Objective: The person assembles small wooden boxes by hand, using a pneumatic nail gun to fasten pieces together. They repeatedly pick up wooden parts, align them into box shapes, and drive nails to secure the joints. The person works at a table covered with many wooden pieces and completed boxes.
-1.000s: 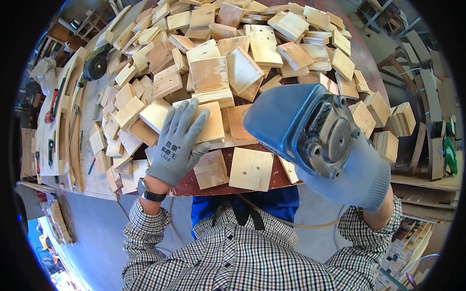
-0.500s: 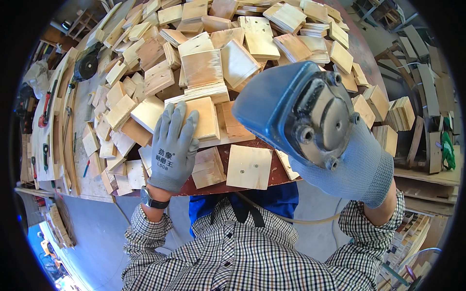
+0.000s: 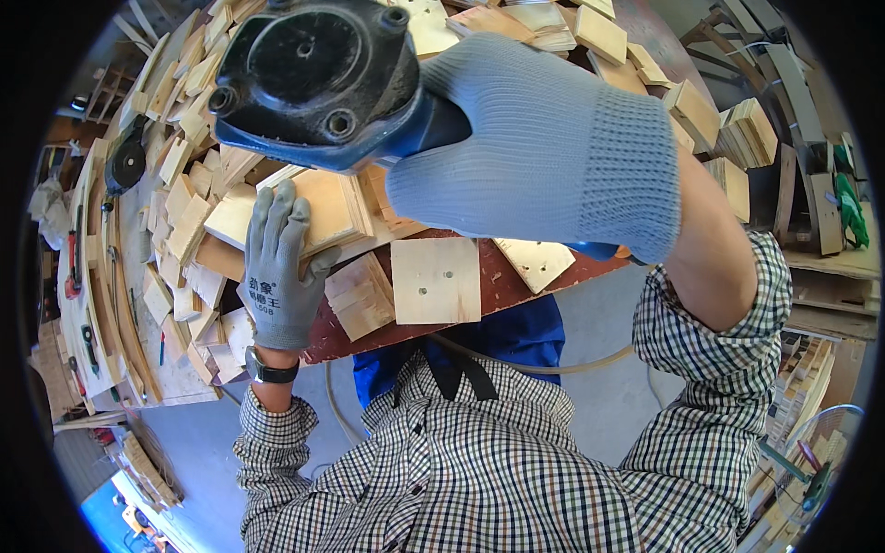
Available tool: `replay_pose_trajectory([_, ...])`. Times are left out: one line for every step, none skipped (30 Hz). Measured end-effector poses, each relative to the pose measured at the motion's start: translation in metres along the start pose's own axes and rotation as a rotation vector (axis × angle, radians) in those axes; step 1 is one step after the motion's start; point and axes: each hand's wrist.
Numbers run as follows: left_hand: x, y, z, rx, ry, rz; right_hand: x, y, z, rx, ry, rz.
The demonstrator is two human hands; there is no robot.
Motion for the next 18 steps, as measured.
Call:
replay_pose_trajectory([0.000, -0.001, 0.001, -0.006, 0.009, 0.001, 0.002, -0.014, -0.001, -0.057, -0.004, 0.029])
replay_pose_trajectory([0.001, -0.002, 0.002, -0.013, 0.019, 0.001, 0.004, -0.024, -0.002, -0.115, -0.008, 0.058])
replay_pose_trajectory([0.001, -0.002, 0.002, -0.015, 0.024, -0.008, 0.004, -0.023, 0.000, -0.139, -0.010, 0.067])
replay_pose_trajectory([0.002, -0.002, 0.001, -0.016, 0.030, -0.017, 0.005, -0.021, 0.001, -0.165, -0.009, 0.074])
replay_pose_trajectory([0.002, -0.001, 0.000, -0.017, 0.036, -0.026, 0.005, -0.018, 0.003, -0.189, -0.008, 0.079])
replay_pose_trajectory([0.002, 0.000, 0.002, -0.042, 0.047, -0.038, 0.004, -0.016, 0.005, -0.174, -0.001, 0.063])
replay_pose_trajectory([0.001, 0.001, 0.003, -0.066, 0.058, -0.050, 0.003, -0.015, 0.005, -0.171, 0.003, 0.059])
replay_pose_trajectory([0.001, 0.001, 0.005, -0.090, 0.068, -0.061, 0.004, -0.015, 0.005, -0.166, 0.009, 0.050])
replay_pose_trajectory([0.000, 0.001, 0.005, -0.083, 0.072, -0.058, 0.004, -0.015, 0.004, -0.169, 0.011, 0.047])
replay_pose_trajectory([0.000, 0.001, 0.005, -0.076, 0.076, -0.055, 0.004, -0.015, 0.003, -0.172, 0.005, 0.049])
replay_pose_trajectory([-0.001, 0.001, 0.004, -0.069, 0.079, -0.051, 0.005, -0.015, 0.002, -0.174, 0.000, 0.050])
replay_pose_trajectory([0.000, 0.002, 0.005, -0.065, 0.077, -0.050, 0.005, -0.015, 0.001, -0.178, -0.010, 0.063])
replay_pose_trajectory([0.000, 0.003, 0.005, -0.062, 0.074, -0.048, 0.005, -0.017, 0.000, -0.184, -0.019, 0.084])
replay_pose_trajectory([-0.001, 0.003, 0.004, -0.058, 0.070, -0.046, 0.006, -0.018, 0.000, -0.189, -0.026, 0.101])
replay_pose_trajectory([0.001, 0.004, 0.004, -0.065, 0.080, -0.040, 0.007, -0.022, -0.001, -0.198, -0.029, 0.131])
replay_pose_trajectory([0.002, 0.004, 0.004, -0.073, 0.089, -0.034, 0.008, -0.026, -0.002, -0.206, -0.032, 0.162])
replay_pose_trajectory([0.003, 0.005, 0.004, -0.081, 0.098, -0.028, 0.008, -0.030, -0.003, -0.213, -0.035, 0.193])
replay_pose_trajectory([0.003, 0.005, 0.001, -0.096, 0.097, -0.022, 0.009, -0.032, -0.003, -0.220, -0.041, 0.218])
Point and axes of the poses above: each hand's wrist, its own x-axis towards the middle knuckle, its own z-axis out of the palm, y = z × x, and after that the axes turned 5 degrees about z, right-handed
